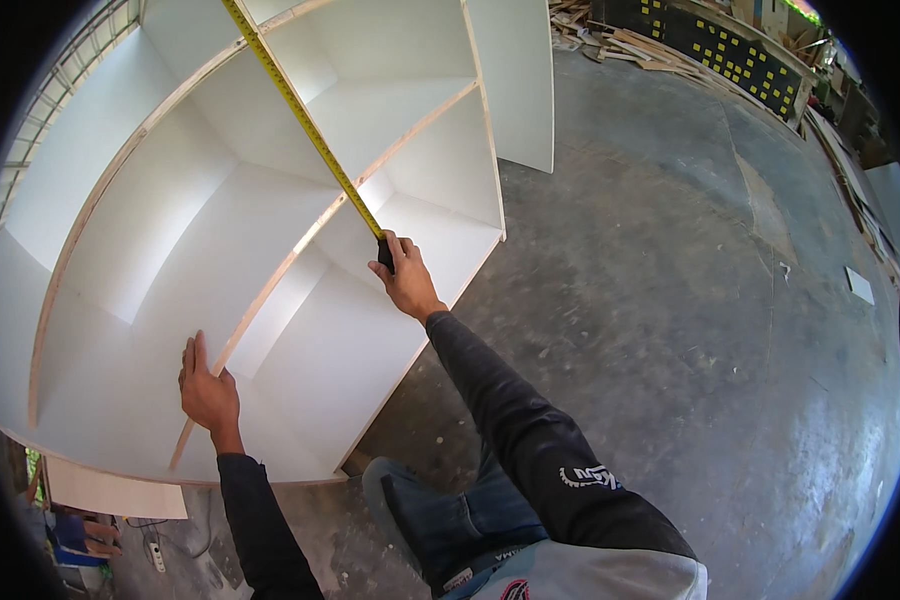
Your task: The person measures a wooden shelf unit, marks lines with a pencil, and attaches a back panel support using a pneumatic nail gun.
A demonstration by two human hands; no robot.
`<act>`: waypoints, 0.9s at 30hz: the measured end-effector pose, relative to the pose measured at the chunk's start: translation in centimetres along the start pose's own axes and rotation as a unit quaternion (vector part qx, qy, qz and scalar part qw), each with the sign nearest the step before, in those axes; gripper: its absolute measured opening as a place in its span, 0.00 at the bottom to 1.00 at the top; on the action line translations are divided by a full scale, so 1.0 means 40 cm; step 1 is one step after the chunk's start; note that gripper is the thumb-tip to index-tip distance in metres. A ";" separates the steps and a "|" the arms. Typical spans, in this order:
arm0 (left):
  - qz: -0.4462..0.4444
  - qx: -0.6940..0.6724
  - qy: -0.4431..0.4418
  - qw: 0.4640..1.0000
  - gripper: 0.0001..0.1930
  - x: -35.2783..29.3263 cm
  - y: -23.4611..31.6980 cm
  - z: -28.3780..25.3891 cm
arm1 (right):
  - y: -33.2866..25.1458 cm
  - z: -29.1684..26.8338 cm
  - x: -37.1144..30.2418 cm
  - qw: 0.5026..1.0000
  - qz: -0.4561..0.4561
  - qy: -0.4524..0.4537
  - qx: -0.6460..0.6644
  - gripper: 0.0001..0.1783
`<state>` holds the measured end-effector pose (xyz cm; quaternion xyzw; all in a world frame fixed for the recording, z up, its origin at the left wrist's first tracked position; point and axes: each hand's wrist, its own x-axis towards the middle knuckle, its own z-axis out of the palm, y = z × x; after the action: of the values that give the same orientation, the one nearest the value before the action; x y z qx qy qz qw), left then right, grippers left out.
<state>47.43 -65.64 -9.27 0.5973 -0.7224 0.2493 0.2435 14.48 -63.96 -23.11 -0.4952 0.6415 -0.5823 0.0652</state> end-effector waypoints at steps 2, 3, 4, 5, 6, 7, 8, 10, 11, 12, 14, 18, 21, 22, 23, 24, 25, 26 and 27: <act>0.001 0.006 0.001 1.000 0.37 0.000 -0.001 0.003 | 0.007 0.002 -0.001 1.000 0.004 -0.005 0.000 0.32; 0.001 0.009 0.002 1.000 0.37 0.001 -0.002 0.005 | 0.008 0.002 -0.002 1.000 0.008 -0.010 0.001 0.32; 0.007 0.010 0.006 1.000 0.37 0.003 -0.004 0.008 | 0.009 0.001 -0.002 1.000 0.012 -0.015 0.001 0.32; 0.011 0.011 0.009 1.000 0.37 0.002 -0.005 0.010 | 0.009 -0.001 -0.001 1.000 0.007 -0.012 0.003 0.32; 0.016 0.012 0.013 1.000 0.37 0.003 -0.006 0.010 | 0.010 -0.004 0.001 1.000 0.001 -0.009 0.006 0.32; 0.014 0.016 0.012 1.000 0.37 0.005 -0.004 0.007 | 0.011 -0.007 0.003 1.000 -0.004 -0.005 0.008 0.32; 0.013 0.021 0.009 1.000 0.37 0.005 -0.002 0.009 | 0.010 -0.011 -0.002 1.000 -0.009 -0.006 0.010 0.32; 0.009 0.027 0.005 1.000 0.37 0.004 -0.001 0.011 | 0.008 -0.020 -0.009 1.000 -0.020 -0.006 0.016 0.32; 0.007 0.029 0.003 1.000 0.37 0.003 -0.002 0.015 | 0.003 -0.023 -0.018 0.999 -0.028 0.004 0.021 0.32; 0.005 0.032 0.001 0.999 0.37 0.003 -0.003 0.016 | -0.005 -0.023 -0.032 0.999 -0.036 0.014 0.026 0.32; 0.005 0.035 0.004 0.999 0.36 0.003 -0.014 0.017 | -0.026 -0.026 -0.059 0.998 -0.051 0.011 0.047 0.32; 0.036 0.023 0.020 0.999 0.35 0.005 0.031 0.021 | -0.076 -0.069 -0.133 0.991 -0.069 -0.014 0.114 0.31; 0.050 0.024 0.028 0.998 0.34 -0.002 0.002 0.027 | -0.108 -0.087 -0.216 0.981 -0.057 -0.060 0.177 0.29; 0.040 0.018 0.023 0.999 0.34 0.006 0.023 0.015 | -0.100 -0.108 -0.236 0.981 -0.071 -0.052 0.174 0.29; 0.042 0.018 0.023 0.999 0.34 0.012 0.028 0.009 | -0.084 -0.127 -0.256 0.981 -0.056 -0.056 0.175 0.29; 0.046 0.012 0.021 0.999 0.33 0.015 0.031 0.018 | -0.057 -0.148 -0.281 0.983 -0.038 -0.060 0.170 0.30; 0.049 0.007 0.021 0.999 0.33 0.016 0.031 0.022 | -0.021 -0.164 -0.308 0.985 -0.018 -0.058 0.159 0.30; 0.048 0.006 0.023 0.999 0.33 0.011 0.019 0.022 | 0.019 -0.173 -0.340 0.987 0.000 -0.059 0.149 0.30; 0.045 0.004 0.024 0.999 0.33 -0.001 0.003 0.023 | 0.068 -0.183 -0.371 0.989 0.019 -0.055 0.136 0.30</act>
<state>47.26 -66.19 -9.98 0.5588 -0.7414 0.2777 0.2469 15.55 -48.87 -30.33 -0.5004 0.5615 -0.6346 0.1779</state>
